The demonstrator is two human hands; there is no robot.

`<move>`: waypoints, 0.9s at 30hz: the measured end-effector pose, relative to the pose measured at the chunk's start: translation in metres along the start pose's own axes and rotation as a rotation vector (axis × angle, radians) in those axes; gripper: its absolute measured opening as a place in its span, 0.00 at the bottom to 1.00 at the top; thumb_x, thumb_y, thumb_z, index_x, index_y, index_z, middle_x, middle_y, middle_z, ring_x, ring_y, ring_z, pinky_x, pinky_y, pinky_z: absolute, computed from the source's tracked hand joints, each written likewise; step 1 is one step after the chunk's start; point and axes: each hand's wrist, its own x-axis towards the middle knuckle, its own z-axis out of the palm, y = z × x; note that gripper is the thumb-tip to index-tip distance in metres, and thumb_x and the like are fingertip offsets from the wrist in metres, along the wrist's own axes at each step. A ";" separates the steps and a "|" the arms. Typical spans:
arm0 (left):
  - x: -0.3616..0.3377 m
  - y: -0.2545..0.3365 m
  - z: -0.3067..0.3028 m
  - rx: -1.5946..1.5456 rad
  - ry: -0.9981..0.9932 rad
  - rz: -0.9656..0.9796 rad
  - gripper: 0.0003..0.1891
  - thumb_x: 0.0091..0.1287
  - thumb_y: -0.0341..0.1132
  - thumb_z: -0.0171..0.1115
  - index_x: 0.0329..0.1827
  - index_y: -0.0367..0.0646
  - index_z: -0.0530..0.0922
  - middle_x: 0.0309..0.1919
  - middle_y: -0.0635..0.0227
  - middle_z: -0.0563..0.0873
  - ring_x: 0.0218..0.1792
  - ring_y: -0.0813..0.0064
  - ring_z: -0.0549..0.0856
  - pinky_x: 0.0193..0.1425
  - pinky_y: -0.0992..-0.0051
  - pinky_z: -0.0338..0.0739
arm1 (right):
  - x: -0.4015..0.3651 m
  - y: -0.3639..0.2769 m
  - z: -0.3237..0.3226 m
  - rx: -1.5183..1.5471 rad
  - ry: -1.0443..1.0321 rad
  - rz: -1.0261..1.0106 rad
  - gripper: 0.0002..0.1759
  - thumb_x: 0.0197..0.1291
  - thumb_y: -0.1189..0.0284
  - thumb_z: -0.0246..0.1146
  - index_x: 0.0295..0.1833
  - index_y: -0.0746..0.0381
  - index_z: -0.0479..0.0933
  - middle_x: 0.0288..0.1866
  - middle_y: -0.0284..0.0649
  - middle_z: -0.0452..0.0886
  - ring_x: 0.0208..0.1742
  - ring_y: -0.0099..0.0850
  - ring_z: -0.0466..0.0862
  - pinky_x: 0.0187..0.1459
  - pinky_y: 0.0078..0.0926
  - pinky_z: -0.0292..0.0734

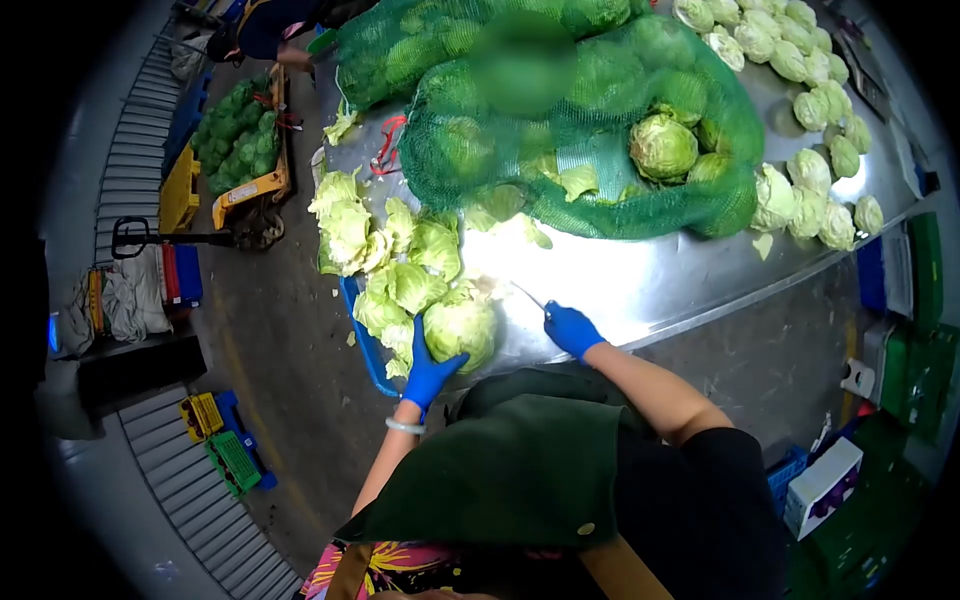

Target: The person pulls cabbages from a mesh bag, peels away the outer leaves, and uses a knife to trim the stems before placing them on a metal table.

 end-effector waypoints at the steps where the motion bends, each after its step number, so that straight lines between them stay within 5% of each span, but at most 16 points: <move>1: -0.012 0.012 0.001 -0.300 0.043 -0.305 0.56 0.52 0.43 0.81 0.80 0.42 0.51 0.70 0.52 0.66 0.68 0.57 0.71 0.71 0.63 0.69 | -0.006 -0.025 -0.027 0.187 -0.162 0.170 0.13 0.67 0.62 0.58 0.48 0.60 0.75 0.26 0.51 0.81 0.29 0.45 0.84 0.35 0.43 0.80; 2: -0.025 0.029 0.003 -0.599 0.090 -0.618 0.55 0.53 0.40 0.80 0.80 0.41 0.51 0.70 0.53 0.67 0.67 0.58 0.71 0.69 0.65 0.71 | -0.013 -0.052 -0.053 0.374 -0.328 0.345 0.14 0.68 0.60 0.59 0.47 0.60 0.75 0.23 0.48 0.79 0.26 0.39 0.84 0.33 0.39 0.80; 4: -0.021 0.039 0.017 -0.780 0.217 -0.778 0.51 0.56 0.34 0.77 0.79 0.40 0.53 0.69 0.55 0.68 0.65 0.60 0.73 0.64 0.67 0.76 | -0.013 -0.047 -0.029 0.421 -0.164 0.088 0.17 0.69 0.56 0.60 0.46 0.61 0.76 0.24 0.44 0.78 0.24 0.32 0.81 0.31 0.32 0.78; 6: -0.016 0.002 0.036 -0.495 0.373 -0.576 0.47 0.57 0.32 0.76 0.77 0.40 0.56 0.66 0.55 0.71 0.64 0.61 0.75 0.62 0.66 0.77 | -0.005 -0.071 -0.036 0.569 -0.172 0.093 0.19 0.69 0.55 0.60 0.48 0.61 0.78 0.32 0.45 0.80 0.28 0.36 0.83 0.35 0.35 0.79; 7: -0.012 0.028 0.028 -0.605 0.330 -0.595 0.45 0.56 0.31 0.76 0.76 0.39 0.59 0.64 0.55 0.74 0.62 0.63 0.76 0.62 0.66 0.77 | 0.001 -0.078 -0.041 0.568 -0.170 0.088 0.19 0.69 0.55 0.60 0.48 0.61 0.78 0.32 0.45 0.80 0.28 0.36 0.83 0.35 0.35 0.79; 9: -0.009 0.047 0.023 -0.683 0.281 -0.565 0.45 0.56 0.31 0.76 0.76 0.39 0.59 0.63 0.55 0.74 0.62 0.63 0.76 0.62 0.66 0.77 | 0.007 -0.086 -0.049 0.179 0.104 -0.377 0.19 0.71 0.55 0.58 0.54 0.59 0.78 0.40 0.46 0.81 0.38 0.40 0.85 0.40 0.36 0.80; 14: 0.015 0.026 0.058 -0.525 0.186 -0.340 0.47 0.54 0.34 0.79 0.75 0.36 0.59 0.65 0.54 0.73 0.63 0.63 0.76 0.64 0.67 0.76 | 0.000 -0.109 -0.060 -0.010 0.122 -0.412 0.22 0.73 0.61 0.54 0.71 0.48 0.71 0.47 0.44 0.77 0.42 0.42 0.83 0.42 0.38 0.79; 16: 0.020 0.023 0.077 -0.491 0.208 -0.325 0.49 0.52 0.37 0.81 0.74 0.35 0.60 0.64 0.53 0.73 0.62 0.61 0.76 0.65 0.66 0.74 | 0.008 -0.103 -0.056 -0.079 0.069 -0.238 0.23 0.73 0.63 0.53 0.72 0.45 0.70 0.47 0.44 0.75 0.40 0.42 0.82 0.41 0.39 0.79; 18: 0.024 0.023 0.088 -0.223 0.323 -0.306 0.49 0.50 0.39 0.82 0.73 0.33 0.62 0.63 0.52 0.74 0.62 0.60 0.76 0.66 0.64 0.73 | 0.016 -0.098 -0.051 -0.096 0.089 -0.183 0.22 0.73 0.61 0.52 0.70 0.47 0.72 0.50 0.44 0.78 0.45 0.42 0.83 0.45 0.39 0.80; 22: 0.015 0.004 0.087 -0.372 0.260 -0.214 0.49 0.49 0.40 0.83 0.72 0.33 0.63 0.65 0.52 0.71 0.65 0.60 0.73 0.69 0.63 0.69 | 0.052 -0.074 -0.061 -0.085 0.073 0.074 0.21 0.71 0.54 0.54 0.61 0.52 0.78 0.59 0.46 0.81 0.55 0.45 0.83 0.56 0.38 0.78; 25: -0.002 0.006 0.076 -0.554 0.250 -0.239 0.45 0.54 0.34 0.79 0.73 0.36 0.62 0.64 0.54 0.72 0.64 0.62 0.74 0.68 0.66 0.71 | 0.039 -0.065 -0.033 0.136 0.135 -0.123 0.21 0.62 0.55 0.65 0.56 0.54 0.78 0.49 0.46 0.84 0.50 0.46 0.84 0.53 0.38 0.79; 27: -0.007 -0.009 0.063 -0.760 0.200 -0.310 0.41 0.58 0.30 0.74 0.74 0.38 0.61 0.65 0.56 0.72 0.64 0.63 0.73 0.67 0.66 0.72 | 0.038 -0.070 -0.032 0.022 0.238 -0.099 0.18 0.59 0.57 0.61 0.49 0.55 0.80 0.45 0.47 0.85 0.46 0.48 0.85 0.49 0.44 0.80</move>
